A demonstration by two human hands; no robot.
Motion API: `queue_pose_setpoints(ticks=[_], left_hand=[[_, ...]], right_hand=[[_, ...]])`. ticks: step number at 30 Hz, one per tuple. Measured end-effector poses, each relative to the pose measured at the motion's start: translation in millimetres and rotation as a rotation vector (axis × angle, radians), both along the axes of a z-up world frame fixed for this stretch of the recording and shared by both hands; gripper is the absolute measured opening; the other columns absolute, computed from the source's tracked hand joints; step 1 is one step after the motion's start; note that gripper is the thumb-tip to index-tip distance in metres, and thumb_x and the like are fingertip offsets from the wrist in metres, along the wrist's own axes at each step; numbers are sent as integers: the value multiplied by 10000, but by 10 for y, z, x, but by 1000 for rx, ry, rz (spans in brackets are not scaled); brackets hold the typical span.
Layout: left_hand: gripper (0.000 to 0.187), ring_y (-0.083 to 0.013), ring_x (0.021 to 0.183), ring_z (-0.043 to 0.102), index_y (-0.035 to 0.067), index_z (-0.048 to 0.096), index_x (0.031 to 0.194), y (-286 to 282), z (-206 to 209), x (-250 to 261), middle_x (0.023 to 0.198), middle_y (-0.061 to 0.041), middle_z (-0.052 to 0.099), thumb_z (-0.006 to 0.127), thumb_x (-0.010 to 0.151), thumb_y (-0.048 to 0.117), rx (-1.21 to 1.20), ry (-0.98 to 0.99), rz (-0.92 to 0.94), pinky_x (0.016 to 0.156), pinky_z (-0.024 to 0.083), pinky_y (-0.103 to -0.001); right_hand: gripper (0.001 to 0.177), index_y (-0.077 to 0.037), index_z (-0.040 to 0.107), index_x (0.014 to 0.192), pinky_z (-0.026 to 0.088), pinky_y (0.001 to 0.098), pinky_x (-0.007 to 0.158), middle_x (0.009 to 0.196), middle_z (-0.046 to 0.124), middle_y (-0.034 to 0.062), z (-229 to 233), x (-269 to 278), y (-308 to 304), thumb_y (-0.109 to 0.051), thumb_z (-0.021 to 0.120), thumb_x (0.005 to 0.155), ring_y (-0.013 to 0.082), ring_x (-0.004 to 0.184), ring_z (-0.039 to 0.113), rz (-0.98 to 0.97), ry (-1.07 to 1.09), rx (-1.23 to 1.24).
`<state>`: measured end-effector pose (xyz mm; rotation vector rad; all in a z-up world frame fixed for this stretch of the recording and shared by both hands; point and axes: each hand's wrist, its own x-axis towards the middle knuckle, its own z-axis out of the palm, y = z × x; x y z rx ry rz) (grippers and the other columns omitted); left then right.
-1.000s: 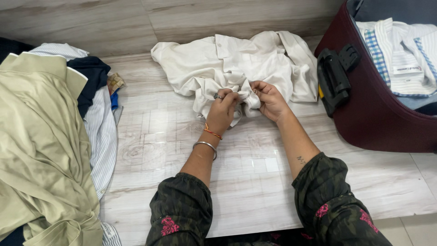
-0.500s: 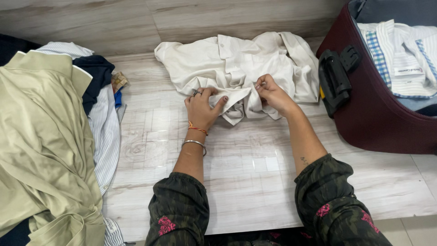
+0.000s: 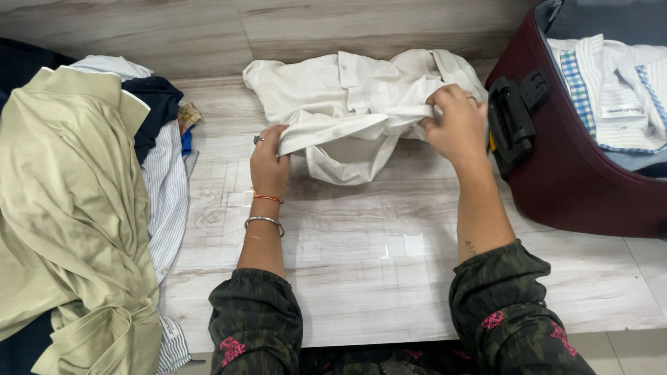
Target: The person buttons a white shirt and a tan shirt, rolls them into compact shapes by hand, and places them into a suitcase alongside other packed garments.
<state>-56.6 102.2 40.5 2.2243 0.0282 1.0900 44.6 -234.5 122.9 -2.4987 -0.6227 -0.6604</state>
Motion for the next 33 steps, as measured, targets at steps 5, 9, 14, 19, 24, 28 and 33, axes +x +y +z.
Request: queue_pose_setpoints(ticks=[5,9,14,19,24,28,33], left_hand=[[120,-161,933,629,5,647,1107,43,599,-154,997,-85,683,563,1029,-30,-343,-235,-160,858,521,-281],[97,-157,992,631,-24,635,1128,147,1045,-512,1046,-71,676,575,1051,-25,-286,-370,-159,919,512,-289],[65,-217,1028,598,-21,650,1075,274,1472,-931,1146,-158,590,616,1020,-25,-58,-394,119,930,521,-340],[342,-173,830,742,125,770,1099,99,1881,-1442,925,-78,829,767,842,351,-130,1227,-294,809,561,-302],[491,-167,996,766,79,694,1238,-75,1949,-1395,1073,-77,801,760,828,341,-123,903,-922,882,595,-313],[502,-216,1018,745,123,699,1279,-125,1599,-992,1109,-75,797,548,930,452,-163,1142,-276,921,557,-370],[687,-300,1333,586,185,662,1388,-53,756,-322,1437,-114,640,566,854,607,137,1259,-338,1110,427,-361]], right_hand=[[331,-35,680,858,523,382,749,898,720,54,457,-305,-155,-299,880,869,220,779,702,-5,216,251],[328,-16,713,816,508,359,663,910,711,96,736,-541,-366,-229,947,728,244,790,668,106,-18,64],[132,-37,778,941,539,352,791,994,745,84,827,-530,-756,-109,845,853,205,935,689,-42,-111,29],[320,-91,818,942,600,345,730,886,796,69,1044,-843,-942,-246,893,671,197,792,771,422,852,-94],[535,-136,710,1241,623,327,826,1087,807,59,1082,-818,-566,-349,800,759,178,970,783,800,894,-129],[548,-249,654,1313,519,411,1022,1301,712,38,693,-548,-64,-508,717,834,235,1217,663,336,862,-387],[1064,-374,246,1568,172,602,1195,1660,157,25,-272,-92,442,-682,753,685,272,1525,126,162,895,-626]])
